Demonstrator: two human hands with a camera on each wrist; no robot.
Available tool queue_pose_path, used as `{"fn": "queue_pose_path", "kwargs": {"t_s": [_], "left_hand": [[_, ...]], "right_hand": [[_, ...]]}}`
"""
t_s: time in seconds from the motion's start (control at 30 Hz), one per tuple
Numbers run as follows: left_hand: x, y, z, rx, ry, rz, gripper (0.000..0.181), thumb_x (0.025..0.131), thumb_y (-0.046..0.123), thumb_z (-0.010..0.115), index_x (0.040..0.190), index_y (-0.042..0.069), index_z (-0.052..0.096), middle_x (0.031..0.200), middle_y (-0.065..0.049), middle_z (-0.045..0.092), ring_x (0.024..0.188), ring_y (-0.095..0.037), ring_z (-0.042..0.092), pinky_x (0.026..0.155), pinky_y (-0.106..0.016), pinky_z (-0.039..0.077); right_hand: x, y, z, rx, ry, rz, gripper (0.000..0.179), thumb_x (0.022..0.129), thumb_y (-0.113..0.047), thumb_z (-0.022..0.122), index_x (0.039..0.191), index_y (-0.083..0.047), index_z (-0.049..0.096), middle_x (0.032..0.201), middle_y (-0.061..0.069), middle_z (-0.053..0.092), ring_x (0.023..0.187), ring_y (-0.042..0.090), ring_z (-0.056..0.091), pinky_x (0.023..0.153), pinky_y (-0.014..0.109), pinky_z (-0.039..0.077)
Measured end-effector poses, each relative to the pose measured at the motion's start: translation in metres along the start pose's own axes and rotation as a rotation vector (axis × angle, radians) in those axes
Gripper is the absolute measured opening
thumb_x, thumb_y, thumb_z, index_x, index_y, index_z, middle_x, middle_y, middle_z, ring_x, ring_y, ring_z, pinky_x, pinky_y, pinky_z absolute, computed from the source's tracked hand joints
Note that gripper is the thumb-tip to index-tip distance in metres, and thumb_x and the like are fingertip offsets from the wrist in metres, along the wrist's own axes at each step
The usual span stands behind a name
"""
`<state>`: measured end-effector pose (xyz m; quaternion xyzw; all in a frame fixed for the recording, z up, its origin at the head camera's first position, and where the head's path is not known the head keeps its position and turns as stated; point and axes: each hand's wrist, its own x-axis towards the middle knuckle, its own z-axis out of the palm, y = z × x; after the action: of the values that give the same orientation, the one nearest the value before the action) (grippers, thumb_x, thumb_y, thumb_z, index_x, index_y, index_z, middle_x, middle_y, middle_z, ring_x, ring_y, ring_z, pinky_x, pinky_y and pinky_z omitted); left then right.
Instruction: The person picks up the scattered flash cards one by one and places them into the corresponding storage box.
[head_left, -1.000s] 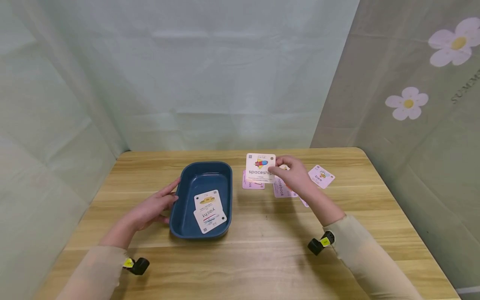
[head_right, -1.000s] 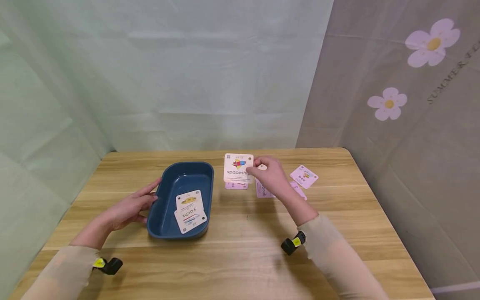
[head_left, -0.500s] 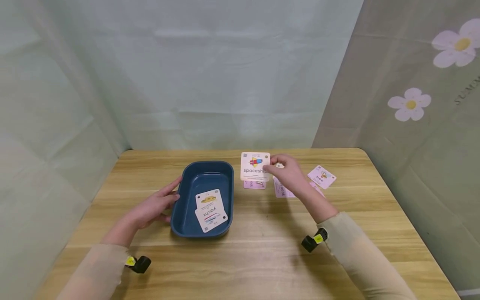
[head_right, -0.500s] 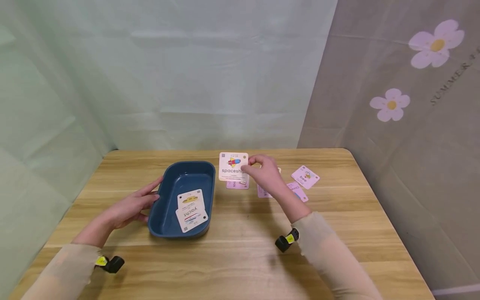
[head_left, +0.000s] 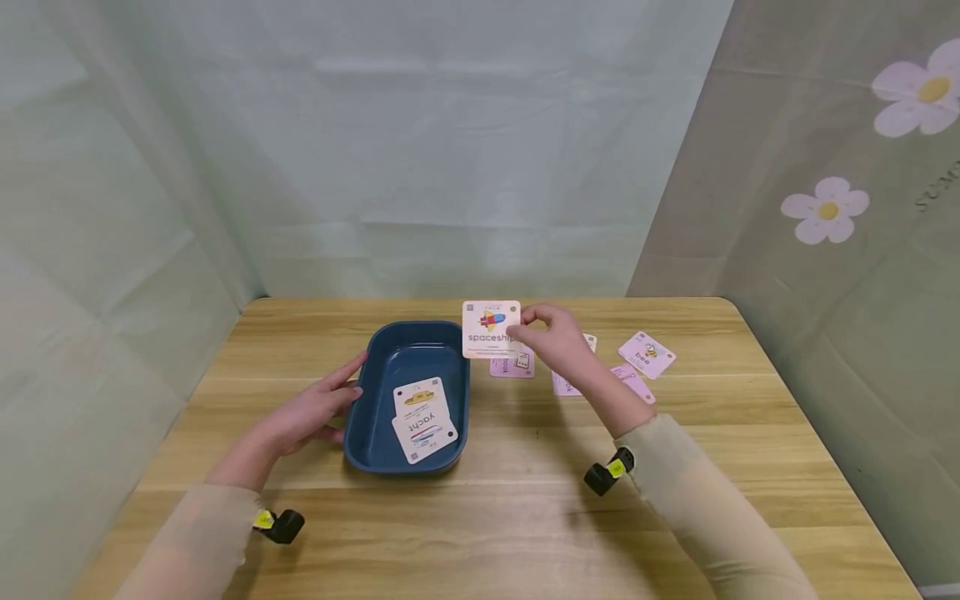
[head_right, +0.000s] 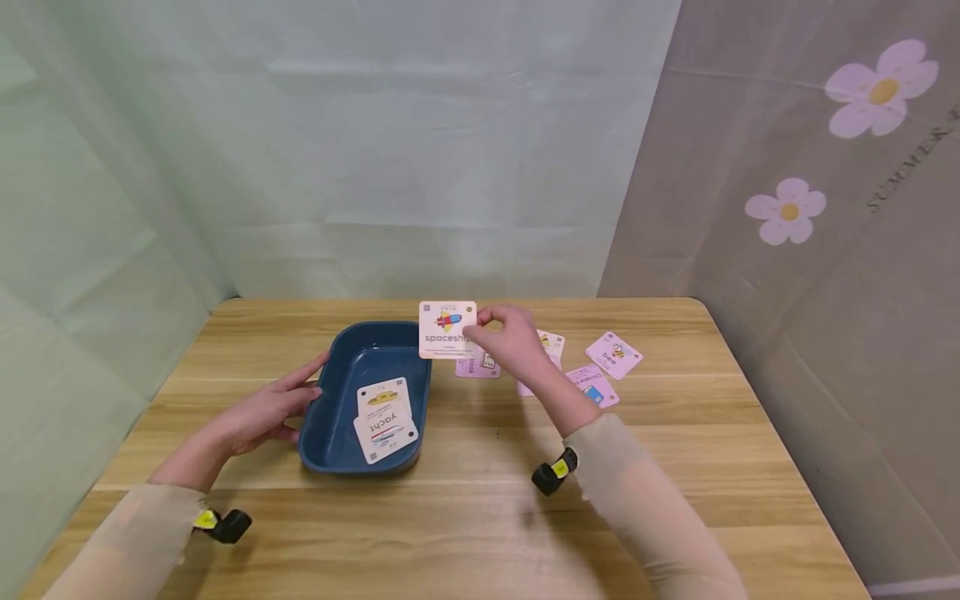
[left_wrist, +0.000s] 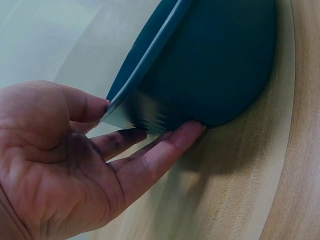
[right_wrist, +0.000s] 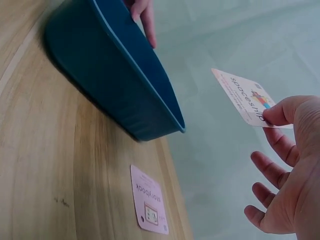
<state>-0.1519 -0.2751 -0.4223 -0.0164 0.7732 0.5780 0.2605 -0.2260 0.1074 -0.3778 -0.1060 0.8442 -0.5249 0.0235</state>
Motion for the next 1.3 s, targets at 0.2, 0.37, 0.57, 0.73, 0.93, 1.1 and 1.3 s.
{"fn": "queue_pose_path", "kwargs": {"t_s": [0.2,0.37,0.57,0.73,0.93,1.1,1.3], "left_hand": [[-0.001,0.001,0.000,0.006,0.004,0.000,0.067,0.111,0.022,0.041,0.165,0.038,0.005,0.166,-0.028,0.011,0.121,-0.039,0.055,0.078,-0.046,0.059],[-0.001,0.002,0.001,0.011,0.008,-0.007,0.067,0.111,0.022,0.041,0.165,0.039,0.005,0.166,-0.028,0.012,0.122,-0.040,0.055,0.079,-0.046,0.059],[0.000,0.002,0.001,0.019,0.010,-0.014,0.067,0.111,0.023,0.042,0.165,0.040,0.005,0.166,-0.028,0.010,0.124,-0.041,0.053,0.079,-0.045,0.059],[0.000,0.002,0.001,0.019,0.010,-0.015,0.067,0.111,0.022,0.041,0.165,0.040,0.005,0.166,-0.028,0.010,0.125,-0.042,0.052,0.078,-0.046,0.059],[0.001,0.002,0.001,0.018,0.011,-0.012,0.067,0.111,0.023,0.041,0.165,0.039,0.005,0.166,-0.028,0.009,0.124,-0.042,0.053,0.079,-0.046,0.059],[0.001,0.002,0.001,0.022,0.013,-0.016,0.067,0.111,0.023,0.041,0.165,0.040,0.004,0.166,-0.028,0.010,0.121,-0.040,0.055,0.077,-0.044,0.059],[0.001,0.002,0.001,0.016,0.009,-0.016,0.067,0.111,0.023,0.041,0.165,0.040,0.004,0.166,-0.028,0.011,0.120,-0.039,0.055,0.075,-0.043,0.059]], "right_hand": [[0.005,-0.008,0.010,-0.014,-0.012,-0.025,0.022,0.091,-0.029,0.073,0.088,-0.009,0.066,0.128,0.007,0.065,0.121,0.029,0.052,0.104,0.049,0.039],[0.009,-0.012,0.020,-0.021,-0.023,-0.052,0.020,0.091,-0.028,0.074,0.087,-0.009,0.067,0.123,0.005,0.066,0.116,0.028,0.052,0.099,0.047,0.040],[0.012,-0.019,0.032,-0.068,-0.032,-0.040,0.019,0.091,-0.029,0.075,0.089,-0.011,0.071,0.124,0.004,0.064,0.118,0.028,0.050,0.101,0.048,0.040],[0.014,-0.023,0.041,-0.123,-0.048,-0.059,0.018,0.091,-0.032,0.075,0.090,-0.014,0.071,0.123,0.002,0.064,0.121,0.026,0.047,0.106,0.050,0.036],[0.016,-0.025,0.049,-0.167,-0.062,-0.101,0.017,0.092,-0.033,0.075,0.086,-0.017,0.071,0.121,0.000,0.066,0.127,0.027,0.043,0.108,0.050,0.033],[0.019,-0.028,0.056,-0.249,-0.070,-0.146,0.017,0.091,-0.034,0.075,0.083,-0.019,0.070,0.121,-0.002,0.066,0.122,0.025,0.044,0.102,0.046,0.039],[0.023,-0.033,0.067,-0.401,-0.087,-0.187,0.018,0.091,-0.036,0.071,0.083,-0.020,0.068,0.126,0.000,0.065,0.123,0.026,0.044,0.101,0.044,0.041]]}}
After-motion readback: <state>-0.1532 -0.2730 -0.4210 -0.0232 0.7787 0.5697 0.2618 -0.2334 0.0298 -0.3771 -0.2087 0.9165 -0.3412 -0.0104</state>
